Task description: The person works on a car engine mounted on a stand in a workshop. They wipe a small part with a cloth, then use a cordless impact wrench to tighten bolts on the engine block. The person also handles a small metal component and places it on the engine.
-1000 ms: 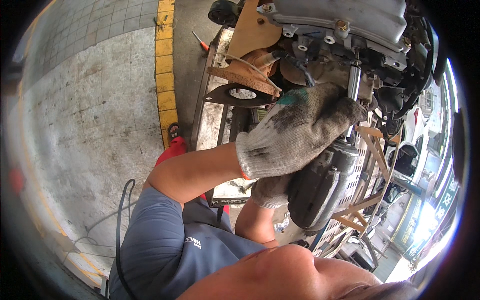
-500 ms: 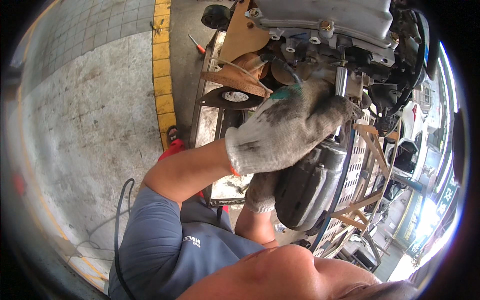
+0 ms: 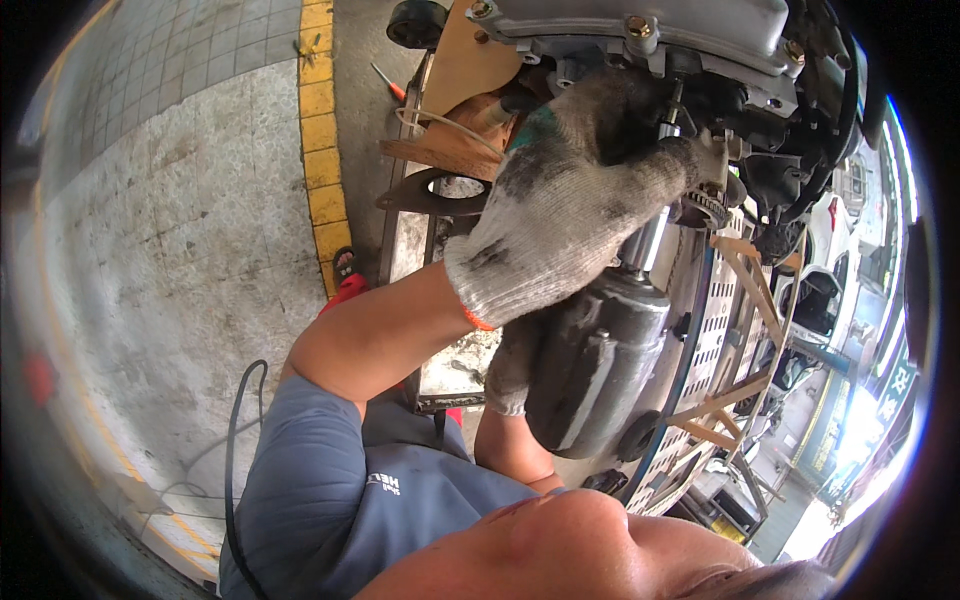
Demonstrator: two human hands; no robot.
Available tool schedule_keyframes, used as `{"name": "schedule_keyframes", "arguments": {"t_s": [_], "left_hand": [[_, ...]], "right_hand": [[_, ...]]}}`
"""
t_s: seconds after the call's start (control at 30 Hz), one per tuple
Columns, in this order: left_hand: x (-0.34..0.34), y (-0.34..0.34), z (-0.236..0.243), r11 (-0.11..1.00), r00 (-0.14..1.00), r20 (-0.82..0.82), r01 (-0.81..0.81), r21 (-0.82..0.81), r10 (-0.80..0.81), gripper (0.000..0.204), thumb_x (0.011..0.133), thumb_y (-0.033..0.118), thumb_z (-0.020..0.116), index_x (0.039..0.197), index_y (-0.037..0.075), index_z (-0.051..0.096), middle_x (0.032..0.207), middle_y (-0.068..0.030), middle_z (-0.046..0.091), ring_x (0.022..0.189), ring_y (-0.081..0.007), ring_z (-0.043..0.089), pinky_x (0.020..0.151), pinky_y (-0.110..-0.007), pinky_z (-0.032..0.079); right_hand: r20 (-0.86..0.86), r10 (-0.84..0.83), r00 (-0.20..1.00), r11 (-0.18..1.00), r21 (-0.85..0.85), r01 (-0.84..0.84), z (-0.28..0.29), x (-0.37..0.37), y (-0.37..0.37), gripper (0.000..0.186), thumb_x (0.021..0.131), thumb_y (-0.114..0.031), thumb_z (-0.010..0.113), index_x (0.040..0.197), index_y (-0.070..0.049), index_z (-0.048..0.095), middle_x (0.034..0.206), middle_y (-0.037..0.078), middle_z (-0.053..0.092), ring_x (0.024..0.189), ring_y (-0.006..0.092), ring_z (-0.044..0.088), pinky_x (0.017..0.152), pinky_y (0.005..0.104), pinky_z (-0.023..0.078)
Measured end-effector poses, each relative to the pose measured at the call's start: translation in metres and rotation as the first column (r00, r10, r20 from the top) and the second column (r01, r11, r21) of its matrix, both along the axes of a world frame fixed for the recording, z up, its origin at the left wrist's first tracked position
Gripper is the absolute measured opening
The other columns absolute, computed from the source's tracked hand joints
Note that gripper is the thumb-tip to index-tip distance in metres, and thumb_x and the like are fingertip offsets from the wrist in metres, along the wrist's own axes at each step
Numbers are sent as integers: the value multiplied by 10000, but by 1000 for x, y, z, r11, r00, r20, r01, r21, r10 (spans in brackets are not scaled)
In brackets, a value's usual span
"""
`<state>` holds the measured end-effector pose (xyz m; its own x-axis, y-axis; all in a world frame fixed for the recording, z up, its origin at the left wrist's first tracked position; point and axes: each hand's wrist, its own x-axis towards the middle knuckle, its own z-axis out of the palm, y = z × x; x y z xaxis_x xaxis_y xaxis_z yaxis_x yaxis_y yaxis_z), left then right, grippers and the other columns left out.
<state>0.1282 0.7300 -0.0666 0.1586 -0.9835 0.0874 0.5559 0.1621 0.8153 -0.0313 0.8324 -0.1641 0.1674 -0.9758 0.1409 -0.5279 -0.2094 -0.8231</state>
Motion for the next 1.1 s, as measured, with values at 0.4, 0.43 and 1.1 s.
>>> {"name": "schedule_keyframes", "arguments": {"t_s": [0.4, 0.43, 1.1], "left_hand": [[-13, 3, -36, 924, 799, 498, -177, -340, 336, 312, 990, 145, 655, 1279, 28, 648, 1210, -144, 683, 1052, -244, 687, 913, -372, 564], [-5, 1, -43, 752, 367, 662, -214, -623, 653, 355, 1020, 127, 624, 1359, 23, 612, 1297, -131, 673, 1105, -223, 698, 932, -369, 589], [-23, -5, -11, 968, 866, 434, -204, -145, 248, 364, 1014, 88, 597, 1376, 116, 625, 1330, -226, 602, 1180, -401, 591, 1028, -477, 487]], "right_hand": [[-21, 3, 1000, 1000, 27, -2, 9, -7, 10, 726, 929, -154, 761, 1537, -46, 380, 1498, 154, 504, 1394, 285, 469, 1189, 433, 350], [-26, 5, 1000, 1000, 28, -4, 9, -7, 11, 728, 929, -154, 762, 1538, -47, 378, 1499, 153, 503, 1395, 284, 468, 1190, 432, 349], [23, 30, 999, 999, 40, -31, 38, -3, -16, 742, 926, -165, 773, 1542, -49, 375, 1494, 143, 511, 1379, 268, 485, 1176, 404, 372]]}}
